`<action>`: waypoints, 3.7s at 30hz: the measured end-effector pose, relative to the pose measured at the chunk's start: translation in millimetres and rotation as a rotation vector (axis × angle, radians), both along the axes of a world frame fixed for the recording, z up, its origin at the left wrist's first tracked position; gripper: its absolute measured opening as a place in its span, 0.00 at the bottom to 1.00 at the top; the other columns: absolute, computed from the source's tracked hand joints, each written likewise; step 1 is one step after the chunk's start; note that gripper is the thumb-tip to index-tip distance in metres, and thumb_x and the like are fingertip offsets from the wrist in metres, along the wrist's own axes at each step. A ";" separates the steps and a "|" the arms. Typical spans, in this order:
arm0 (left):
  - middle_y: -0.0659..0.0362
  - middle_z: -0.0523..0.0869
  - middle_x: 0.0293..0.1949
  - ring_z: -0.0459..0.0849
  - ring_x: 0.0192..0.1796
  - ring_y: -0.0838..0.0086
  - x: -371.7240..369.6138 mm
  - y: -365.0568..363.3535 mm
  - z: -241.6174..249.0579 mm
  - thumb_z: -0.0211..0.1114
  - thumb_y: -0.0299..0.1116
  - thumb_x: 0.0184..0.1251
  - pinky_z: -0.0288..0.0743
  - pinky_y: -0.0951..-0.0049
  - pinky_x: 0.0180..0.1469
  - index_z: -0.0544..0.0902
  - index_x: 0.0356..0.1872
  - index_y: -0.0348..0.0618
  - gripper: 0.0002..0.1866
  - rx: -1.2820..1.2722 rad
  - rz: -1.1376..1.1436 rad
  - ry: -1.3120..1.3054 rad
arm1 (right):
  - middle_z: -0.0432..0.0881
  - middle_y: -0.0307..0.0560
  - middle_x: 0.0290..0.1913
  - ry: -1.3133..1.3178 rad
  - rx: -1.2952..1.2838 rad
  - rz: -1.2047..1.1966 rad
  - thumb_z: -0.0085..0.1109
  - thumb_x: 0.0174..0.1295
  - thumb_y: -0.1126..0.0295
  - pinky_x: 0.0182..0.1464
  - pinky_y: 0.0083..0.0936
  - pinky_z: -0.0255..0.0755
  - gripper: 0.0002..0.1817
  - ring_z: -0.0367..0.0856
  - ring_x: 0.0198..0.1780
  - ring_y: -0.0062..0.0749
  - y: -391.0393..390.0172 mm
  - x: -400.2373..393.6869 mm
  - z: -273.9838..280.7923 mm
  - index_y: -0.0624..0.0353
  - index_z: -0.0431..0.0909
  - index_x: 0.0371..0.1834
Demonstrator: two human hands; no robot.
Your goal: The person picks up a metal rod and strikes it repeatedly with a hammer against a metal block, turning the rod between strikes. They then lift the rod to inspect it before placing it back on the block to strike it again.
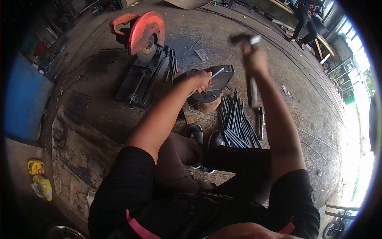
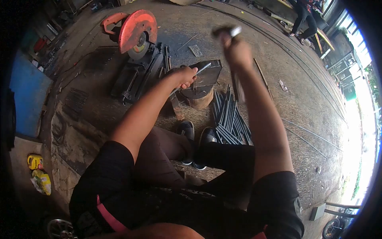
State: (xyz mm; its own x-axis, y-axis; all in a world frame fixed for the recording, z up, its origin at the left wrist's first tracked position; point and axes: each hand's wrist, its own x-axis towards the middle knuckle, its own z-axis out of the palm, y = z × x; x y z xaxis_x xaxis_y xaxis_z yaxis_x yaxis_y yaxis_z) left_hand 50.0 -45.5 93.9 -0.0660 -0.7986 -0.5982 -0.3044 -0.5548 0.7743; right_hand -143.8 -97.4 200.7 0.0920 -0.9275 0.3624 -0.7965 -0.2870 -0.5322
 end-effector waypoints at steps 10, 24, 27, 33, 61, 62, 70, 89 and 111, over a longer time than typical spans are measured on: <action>0.57 0.75 0.17 0.74 0.17 0.70 -10.4 10.7 17.2 0.42 0.53 0.76 0.68 0.64 0.20 0.77 0.29 0.38 0.28 -0.163 -0.118 -0.501 | 0.81 0.70 0.46 0.133 0.397 0.054 0.42 0.64 0.33 0.56 0.46 0.70 0.42 0.78 0.55 0.60 22.2 -32.0 -70.6 0.69 0.78 0.49; 0.66 0.68 0.15 0.67 0.15 0.79 -27.2 27.6 -102.4 0.43 0.56 0.76 0.62 0.72 0.20 0.73 0.26 0.44 0.27 -0.218 0.003 0.168 | 0.84 0.51 0.33 -0.132 1.122 0.129 0.58 0.60 0.41 0.40 0.36 0.75 0.31 0.83 0.35 0.39 72.7 -35.5 -244.1 0.66 0.81 0.37; 0.67 0.69 0.16 0.66 0.16 0.80 -22.7 38.5 -133.1 0.43 0.56 0.76 0.62 0.74 0.20 0.73 0.26 0.44 0.27 -0.176 -0.090 0.227 | 0.79 0.46 0.30 -0.506 1.446 0.072 0.69 0.52 0.57 0.30 0.35 0.73 0.19 0.78 0.28 0.33 77.8 -27.8 -282.8 0.62 0.81 0.38; 0.70 0.63 0.17 0.58 0.16 0.85 -10.5 43.5 -170.4 0.43 0.57 0.76 0.51 0.80 0.17 0.70 0.31 0.48 0.24 -0.095 -0.120 0.221 | 0.79 0.48 0.30 -0.833 1.690 -0.073 0.62 0.54 0.65 0.31 0.38 0.74 0.12 0.77 0.26 0.38 81.7 -27.6 -322.8 0.61 0.79 0.36; 0.61 0.74 0.35 0.77 0.38 0.72 -61.0 128.5 64.7 0.57 0.38 0.73 0.83 0.58 0.41 0.70 0.45 0.47 0.09 -0.608 0.473 0.765 | 0.79 0.40 0.39 -0.717 0.821 0.765 0.52 0.68 0.45 0.45 0.25 0.69 0.29 0.74 0.40 0.23 173.7 -46.4 -91.1 0.64 0.77 0.49; 0.61 0.74 0.34 0.77 0.37 0.73 -62.1 136.5 70.6 0.57 0.36 0.73 0.84 0.59 0.42 0.70 0.45 0.46 0.09 -0.616 0.499 0.762 | 0.79 0.39 0.38 -0.763 0.719 0.788 0.59 0.67 0.55 0.47 0.23 0.68 0.21 0.73 0.42 0.22 187.1 -43.9 -97.3 0.65 0.76 0.49; 0.52 0.84 0.42 0.85 0.44 0.65 -41.8 152.2 85.5 0.51 0.45 0.76 0.80 0.62 0.50 0.75 0.55 0.33 0.22 -0.695 0.157 0.954 | 0.80 0.41 0.35 -1.066 0.842 0.725 0.60 0.65 0.73 0.41 0.23 0.73 0.11 0.78 0.35 0.24 227.2 -36.5 -100.8 0.66 0.77 0.48; 0.49 0.85 0.42 0.85 0.42 0.64 -3.8 152.0 85.6 0.54 0.44 0.74 0.79 0.64 0.50 0.78 0.52 0.33 0.21 -0.803 0.182 0.935 | 0.80 0.51 0.31 -1.283 1.070 0.842 0.53 0.69 0.61 0.41 0.30 0.72 0.14 0.80 0.32 0.36 238.9 -29.8 -109.5 0.61 0.71 0.44; 0.52 0.86 0.40 0.86 0.44 0.66 -5.7 148.8 89.6 0.60 0.43 0.71 0.79 0.61 0.52 0.79 0.46 0.36 0.18 -0.891 0.199 0.789 | 0.79 0.40 0.34 -1.122 0.929 0.721 0.58 0.67 0.66 0.40 0.22 0.73 0.14 0.77 0.34 0.23 234.8 -29.2 -110.7 0.64 0.73 0.49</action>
